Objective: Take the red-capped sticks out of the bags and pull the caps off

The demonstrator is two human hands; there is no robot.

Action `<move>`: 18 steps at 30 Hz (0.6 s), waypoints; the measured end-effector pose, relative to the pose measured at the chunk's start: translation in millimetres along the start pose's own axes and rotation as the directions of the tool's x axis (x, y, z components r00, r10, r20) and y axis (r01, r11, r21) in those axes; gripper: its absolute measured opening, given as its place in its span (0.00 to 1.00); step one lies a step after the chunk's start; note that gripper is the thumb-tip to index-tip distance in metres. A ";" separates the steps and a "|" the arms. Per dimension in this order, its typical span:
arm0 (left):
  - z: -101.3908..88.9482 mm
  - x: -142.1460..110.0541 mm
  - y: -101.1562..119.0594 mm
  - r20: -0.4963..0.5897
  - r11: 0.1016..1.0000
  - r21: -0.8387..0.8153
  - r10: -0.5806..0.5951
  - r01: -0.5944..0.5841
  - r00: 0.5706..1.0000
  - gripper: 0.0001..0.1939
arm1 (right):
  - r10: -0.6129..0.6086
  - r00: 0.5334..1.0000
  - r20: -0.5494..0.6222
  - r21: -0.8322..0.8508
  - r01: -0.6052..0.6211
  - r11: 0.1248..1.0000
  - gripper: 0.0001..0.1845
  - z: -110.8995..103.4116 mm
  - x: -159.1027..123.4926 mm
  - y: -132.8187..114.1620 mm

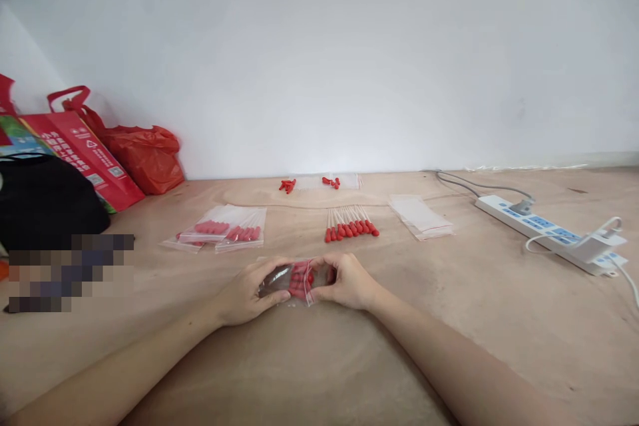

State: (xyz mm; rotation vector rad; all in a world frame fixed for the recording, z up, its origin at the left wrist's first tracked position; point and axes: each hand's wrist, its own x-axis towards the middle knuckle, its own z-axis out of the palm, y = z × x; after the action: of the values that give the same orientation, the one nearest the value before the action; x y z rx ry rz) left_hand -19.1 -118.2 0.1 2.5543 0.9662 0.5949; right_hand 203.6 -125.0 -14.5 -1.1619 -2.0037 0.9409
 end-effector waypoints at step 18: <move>5.6 1.9 -3.8 -0.043 0.999 -0.008 -0.044 0.044 0.998 0.15 | 0.080 0.992 -0.093 0.079 -0.072 0.994 0.15 16.9 5.5 -5.8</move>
State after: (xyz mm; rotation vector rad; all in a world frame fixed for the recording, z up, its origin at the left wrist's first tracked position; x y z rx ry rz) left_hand -17.1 -115.1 -5.9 2.5170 1.0303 0.6423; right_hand 185.3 -126.6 -18.1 -1.2256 -1.8438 0.9714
